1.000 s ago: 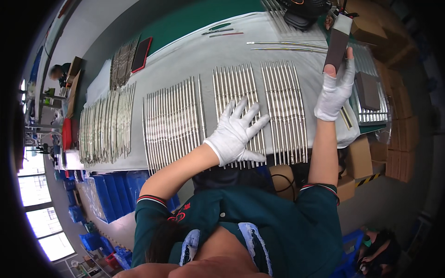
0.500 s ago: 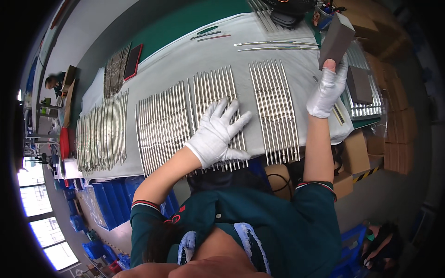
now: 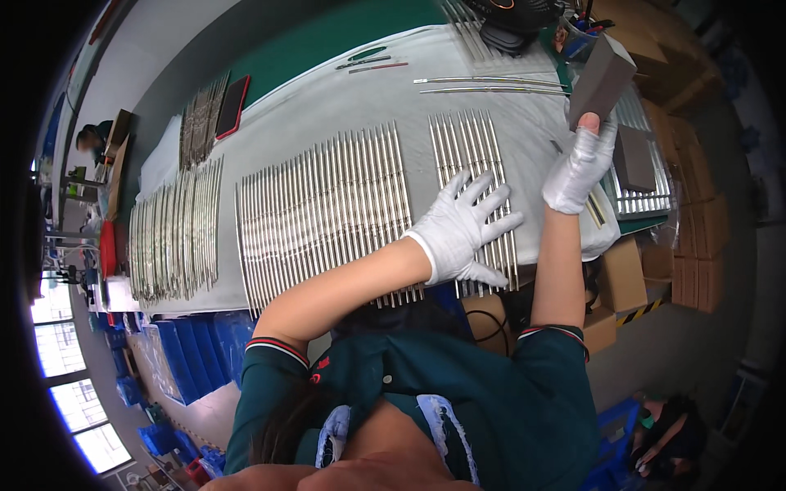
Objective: Using a sanding block to polish and clean several rows of metal rods on a manufacturing workbench.
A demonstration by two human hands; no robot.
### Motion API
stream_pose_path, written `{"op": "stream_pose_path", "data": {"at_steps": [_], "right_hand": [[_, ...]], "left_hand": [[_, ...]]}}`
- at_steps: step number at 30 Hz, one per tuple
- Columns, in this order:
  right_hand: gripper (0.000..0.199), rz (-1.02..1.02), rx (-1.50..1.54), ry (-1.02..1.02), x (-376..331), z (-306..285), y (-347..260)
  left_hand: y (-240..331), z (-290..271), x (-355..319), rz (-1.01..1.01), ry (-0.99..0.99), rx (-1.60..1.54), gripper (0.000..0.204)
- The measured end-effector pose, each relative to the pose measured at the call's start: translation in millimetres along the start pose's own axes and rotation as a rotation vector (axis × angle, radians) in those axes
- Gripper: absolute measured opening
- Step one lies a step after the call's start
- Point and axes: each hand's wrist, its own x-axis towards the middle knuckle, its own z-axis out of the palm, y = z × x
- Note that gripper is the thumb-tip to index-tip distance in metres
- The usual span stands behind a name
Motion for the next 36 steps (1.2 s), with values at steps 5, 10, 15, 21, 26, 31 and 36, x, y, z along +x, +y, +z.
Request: {"op": "stream_pose_path", "data": {"at_steps": [5, 10, 15, 21, 26, 31, 36], "right_hand": [[0.058, -0.009, -0.025, -0.012, 0.5, 2.6, -3.6], [0.060, -0.013, -0.060, -0.025, 3.1, -0.9, 4.1], [0.061, 0.018, -0.131, -0.045, 2.8, -1.3, 13.9], [0.060, -0.005, -0.482, -0.514, -7.4, 6.4, 31.2], [0.061, -0.212, -0.753, -0.895, -17.1, 51.6, 39.1], [0.058, -0.504, -1.199, -1.088, 2.6, 128.6, 62.2], [0.062, -0.391, -1.377, -1.064, 29.8, 156.9, 96.0]], "left_hand": [[-3.0, -8.6, -40.5, -0.102, 0.004, 0.030, 0.103], [3.5, -13.7, -73.6, -0.147, 0.043, -0.019, 0.102], [18.4, -20.6, -109.4, -0.167, 0.048, -0.088, 0.092], [16.4, -30.0, -180.8, -0.454, 0.062, 0.035, 0.082], [17.2, -32.5, -242.7, -0.722, 0.144, 0.149, 0.088], [21.5, -29.0, -261.8, -0.791, 0.205, 0.144, 0.089], [22.4, -26.5, -261.3, -0.776, 0.248, 0.117, 0.093]]}}
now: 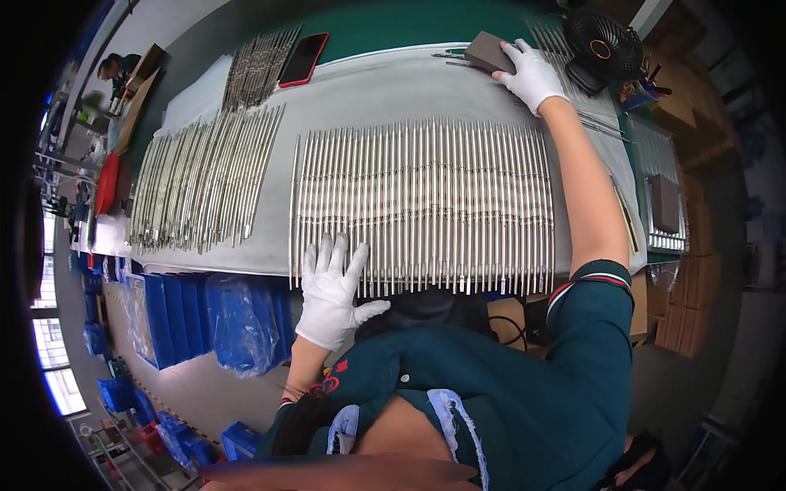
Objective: Using a sanding block to polish and clean several rows of metal rods on a manufacturing workbench.
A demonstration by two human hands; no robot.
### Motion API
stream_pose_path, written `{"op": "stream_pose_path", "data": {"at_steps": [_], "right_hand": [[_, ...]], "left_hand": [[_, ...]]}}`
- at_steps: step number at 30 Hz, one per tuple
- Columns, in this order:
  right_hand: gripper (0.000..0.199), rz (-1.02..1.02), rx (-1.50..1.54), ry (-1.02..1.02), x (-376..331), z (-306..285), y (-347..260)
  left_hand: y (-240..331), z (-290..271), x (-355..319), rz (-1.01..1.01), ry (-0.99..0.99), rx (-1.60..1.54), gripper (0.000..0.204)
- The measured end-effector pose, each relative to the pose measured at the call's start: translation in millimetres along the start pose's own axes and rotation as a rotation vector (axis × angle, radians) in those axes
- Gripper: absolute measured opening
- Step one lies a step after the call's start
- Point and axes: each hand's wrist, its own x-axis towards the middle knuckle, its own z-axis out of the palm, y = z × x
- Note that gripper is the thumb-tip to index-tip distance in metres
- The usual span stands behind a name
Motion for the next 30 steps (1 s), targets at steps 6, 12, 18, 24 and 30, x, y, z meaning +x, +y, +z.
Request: {"op": "stream_pose_path", "data": {"at_steps": [6, 12, 18, 24, 30], "right_hand": [[0.061, 0.019, 0.967, -0.033, 7.0, 18.1, -46.5], [0.070, 0.013, 1.522, -0.746, 7.0, 38.8, -103.1], [0.076, -0.104, 1.683, -1.047, -0.1, 39.1, -98.6], [0.075, -0.058, 1.807, -1.012, 4.4, 41.3, -113.7], [0.072, -0.088, 1.722, -1.121, 3.9, 40.0, -125.8]], "left_hand": [[4.4, -8.8, 19.9, 0.083, -0.115, -0.052, 0.096], [29.0, 2.9, 46.6, 0.300, -0.173, -0.158, 0.090], [33.3, 6.0, 53.8, 0.295, -0.172, -0.155, 0.082], [34.1, 7.5, 52.8, 0.296, -0.147, -0.178, 0.078], [33.2, 9.7, 52.9, 0.309, -0.151, -0.165, 0.078]]}}
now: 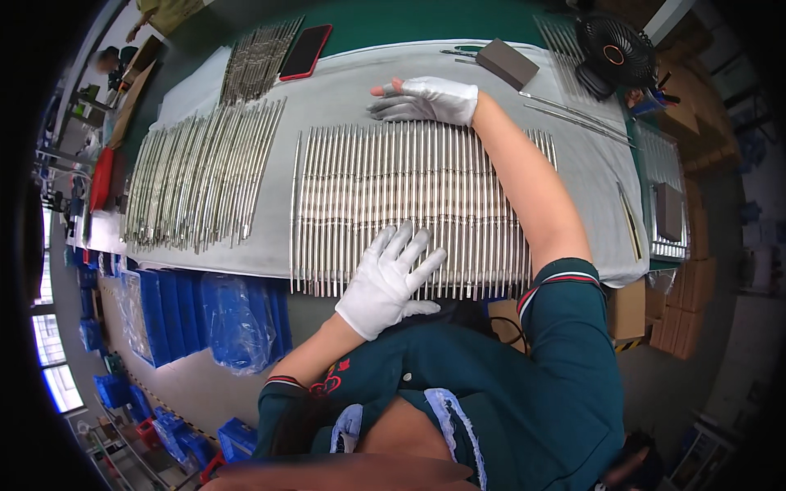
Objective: Using a sanding block to polish and clean several rows of metal rods on a manufacturing workbench.
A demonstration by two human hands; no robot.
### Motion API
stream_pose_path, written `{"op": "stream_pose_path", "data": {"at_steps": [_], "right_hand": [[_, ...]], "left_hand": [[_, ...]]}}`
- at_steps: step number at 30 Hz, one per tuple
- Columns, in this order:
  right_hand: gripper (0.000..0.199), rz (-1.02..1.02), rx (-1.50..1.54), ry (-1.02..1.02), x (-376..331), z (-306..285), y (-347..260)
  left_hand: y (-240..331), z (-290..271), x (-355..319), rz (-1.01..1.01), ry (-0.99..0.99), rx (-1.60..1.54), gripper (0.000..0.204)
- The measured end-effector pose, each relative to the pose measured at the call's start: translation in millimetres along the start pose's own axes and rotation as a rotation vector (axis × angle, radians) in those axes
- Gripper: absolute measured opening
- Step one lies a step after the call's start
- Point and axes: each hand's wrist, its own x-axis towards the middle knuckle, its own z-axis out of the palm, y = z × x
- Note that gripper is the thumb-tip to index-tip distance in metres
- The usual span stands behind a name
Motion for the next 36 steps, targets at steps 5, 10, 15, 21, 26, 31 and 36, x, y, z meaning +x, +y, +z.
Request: {"op": "stream_pose_path", "data": {"at_steps": [5, 10, 15, 21, 26, 31, 36], "right_hand": [[0.071, -0.005, -0.015, -0.009, -0.7, 1.7, -1.4], [0.070, 0.018, -0.050, 0.097, 2.5, 0.4, -0.5], [0.070, 0.007, -0.064, 0.086, 0.9, 4.8, -1.3], [0.074, 0.002, -0.041, 0.031, -1.0, -0.9, 1.2], [0.075, -0.221, -0.174, 0.235, -21.6, -2.7, -9.5], [0.072, -0.252, -0.699, 0.574, -94.3, -9.2, -7.4], [0.079, -0.215, -1.583, 0.420, -173.3, 50.3, 23.8]], "left_hand": [[-1.4, 5.7, -2.3, 0.028, 0.031, -0.003, 0.079], [-3.4, 8.0, -3.2, 0.049, 0.056, -0.050, 0.078], [-4.2, 11.9, -4.8, 0.078, 0.092, -0.086, 0.077], [-0.7, 4.5, -2.0, 0.078, 0.016, -0.029, 0.074], [0.0, 4.6, -2.2, 0.064, -0.018, 0.017, 0.076], [-3.6, 8.7, -3.6, 0.073, 0.010, 0.025, 0.075], [-0.2, 1.4, -1.4, 0.077, -0.023, 0.026, 0.078]]}}
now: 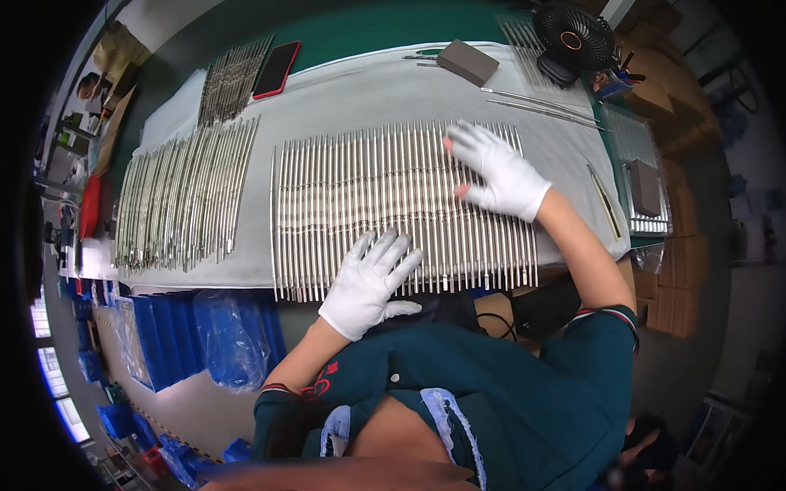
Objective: Using a sanding block to polish and clean several rows of metal rods on a manufacturing workbench.
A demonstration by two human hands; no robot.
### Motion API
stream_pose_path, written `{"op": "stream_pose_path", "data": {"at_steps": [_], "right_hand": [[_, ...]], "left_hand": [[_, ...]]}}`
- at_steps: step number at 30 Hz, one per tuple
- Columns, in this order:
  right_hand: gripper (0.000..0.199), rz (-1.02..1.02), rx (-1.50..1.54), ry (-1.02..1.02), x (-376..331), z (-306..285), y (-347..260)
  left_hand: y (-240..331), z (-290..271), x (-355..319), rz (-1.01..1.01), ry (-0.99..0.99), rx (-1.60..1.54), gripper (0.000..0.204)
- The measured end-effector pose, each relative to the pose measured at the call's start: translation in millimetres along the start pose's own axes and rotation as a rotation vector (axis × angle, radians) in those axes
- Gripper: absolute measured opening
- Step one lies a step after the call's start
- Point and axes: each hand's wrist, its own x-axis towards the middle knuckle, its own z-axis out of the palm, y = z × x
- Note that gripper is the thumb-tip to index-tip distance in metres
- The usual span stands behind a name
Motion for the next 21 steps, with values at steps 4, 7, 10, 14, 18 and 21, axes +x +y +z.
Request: {"op": "stream_pose_path", "data": {"at_steps": [4, 7, 10, 14, 18, 21], "right_hand": [[0.073, -0.068, -0.114, -0.135, -33.9, 10.9, -40.3], [0.067, -0.033, -0.085, -0.138, -45.0, 4.2, -49.9], [0.067, 0.005, -0.105, -0.140, -61.8, 0.0, -36.7], [0.067, 0.075, -0.118, -0.135, -89.2, -10.8, -16.3], [0.068, 0.111, -0.127, -0.131, -106.4, -17.8, -5.4], [0.068, 0.100, -0.112, -0.126, -101.0, -14.4, -8.4]], "left_hand": [[1.3, -3.8, 0.0, -0.023, -0.038, 0.025, 0.079], [4.1, -4.3, -0.4, -0.025, -0.024, 0.020, 0.081], [5.1, -3.3, -1.3, -0.040, -0.026, 0.011, 0.084], [6.3, -3.9, -1.4, -0.055, -0.015, -0.012, 0.088], [7.3, -5.6, 0.4, -0.071, -0.016, -0.003, 0.087], [8.1, -5.3, 1.6, -0.079, -0.026, 0.004, 0.085]]}}
